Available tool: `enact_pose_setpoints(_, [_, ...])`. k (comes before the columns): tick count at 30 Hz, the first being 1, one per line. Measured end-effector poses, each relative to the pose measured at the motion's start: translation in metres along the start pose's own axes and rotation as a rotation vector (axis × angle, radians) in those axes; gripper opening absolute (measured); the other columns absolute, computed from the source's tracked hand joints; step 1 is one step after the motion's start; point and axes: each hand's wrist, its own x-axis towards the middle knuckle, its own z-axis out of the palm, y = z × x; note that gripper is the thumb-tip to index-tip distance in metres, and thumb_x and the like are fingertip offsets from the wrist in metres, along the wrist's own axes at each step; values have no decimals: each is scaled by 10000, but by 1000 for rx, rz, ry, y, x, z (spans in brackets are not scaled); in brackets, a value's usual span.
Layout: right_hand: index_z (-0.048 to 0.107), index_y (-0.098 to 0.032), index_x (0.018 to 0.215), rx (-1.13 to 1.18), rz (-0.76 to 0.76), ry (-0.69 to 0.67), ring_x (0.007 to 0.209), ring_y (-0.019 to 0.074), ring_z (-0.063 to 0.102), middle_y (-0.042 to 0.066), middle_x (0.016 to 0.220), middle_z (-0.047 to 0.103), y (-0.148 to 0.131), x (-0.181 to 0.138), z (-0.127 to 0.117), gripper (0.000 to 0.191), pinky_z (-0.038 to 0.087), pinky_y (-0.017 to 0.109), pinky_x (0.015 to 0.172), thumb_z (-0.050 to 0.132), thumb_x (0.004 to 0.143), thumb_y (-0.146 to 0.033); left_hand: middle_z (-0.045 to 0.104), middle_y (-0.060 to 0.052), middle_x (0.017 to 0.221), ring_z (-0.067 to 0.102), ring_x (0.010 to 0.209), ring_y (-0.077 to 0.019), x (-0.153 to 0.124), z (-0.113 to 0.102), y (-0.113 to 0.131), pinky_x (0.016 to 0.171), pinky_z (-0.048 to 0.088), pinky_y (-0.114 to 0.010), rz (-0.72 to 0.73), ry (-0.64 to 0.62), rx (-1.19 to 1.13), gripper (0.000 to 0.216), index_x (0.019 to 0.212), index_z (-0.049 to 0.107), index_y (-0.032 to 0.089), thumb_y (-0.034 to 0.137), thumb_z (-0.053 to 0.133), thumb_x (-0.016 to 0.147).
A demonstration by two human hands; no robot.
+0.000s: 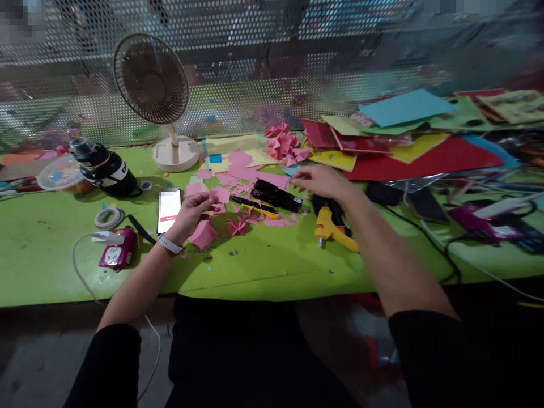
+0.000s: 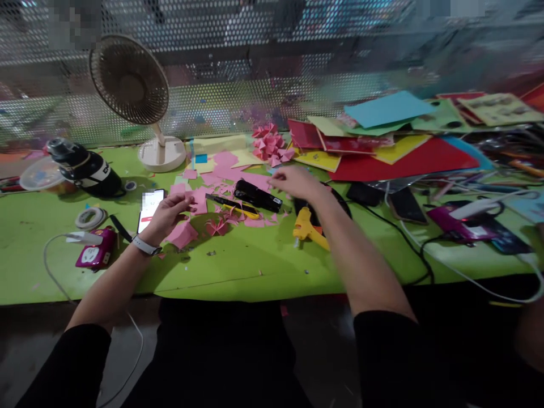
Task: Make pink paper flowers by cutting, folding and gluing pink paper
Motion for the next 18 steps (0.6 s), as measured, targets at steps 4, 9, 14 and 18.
enact_pose_setpoints(4, [736, -221, 937, 214, -185, -67, 673, 184, 661, 69, 870, 755, -66, -38, 31, 366, 480, 309, 599, 580, 892, -549, 745, -40, 893, 710, 754, -118, -7, 11, 0, 618, 556, -209, 122, -31, 126, 285, 1003, 722, 199, 406, 758, 811])
enact_pose_setpoints(9, [710, -190, 920, 401, -261, -93, 721, 200, 657, 79, 839, 730, -103, -47, 66, 370, 509, 340, 660, 676, 824, -546, 745, -37, 876, 709, 773, -132, -18, 24, 3, 698, 575, -256, 261, -88, 194, 341, 1113, 660, 217, 354, 756, 816])
enact_pose_setpoints(14, [679, -184, 825, 706, -253, -111, 607, 160, 628, 39, 700, 677, -104, -44, 76, 305, 518, 308, 571, 689, 822, -488, 720, -44, 889, 693, 829, -136, -23, 29, 7, 734, 565, -263, 307, -75, 220, 315, 1108, 624, 215, 346, 728, 841])
enact_pose_setpoints(18, [681, -186, 849, 929, -182, -69, 591, 139, 632, 37, 734, 700, -109, -46, 89, 333, 536, 285, 545, 728, 778, -508, 679, -22, 897, 663, 807, -120, -22, 29, 3, 678, 547, -232, 244, -6, 125, 441, 1137, 599, 216, 374, 795, 775])
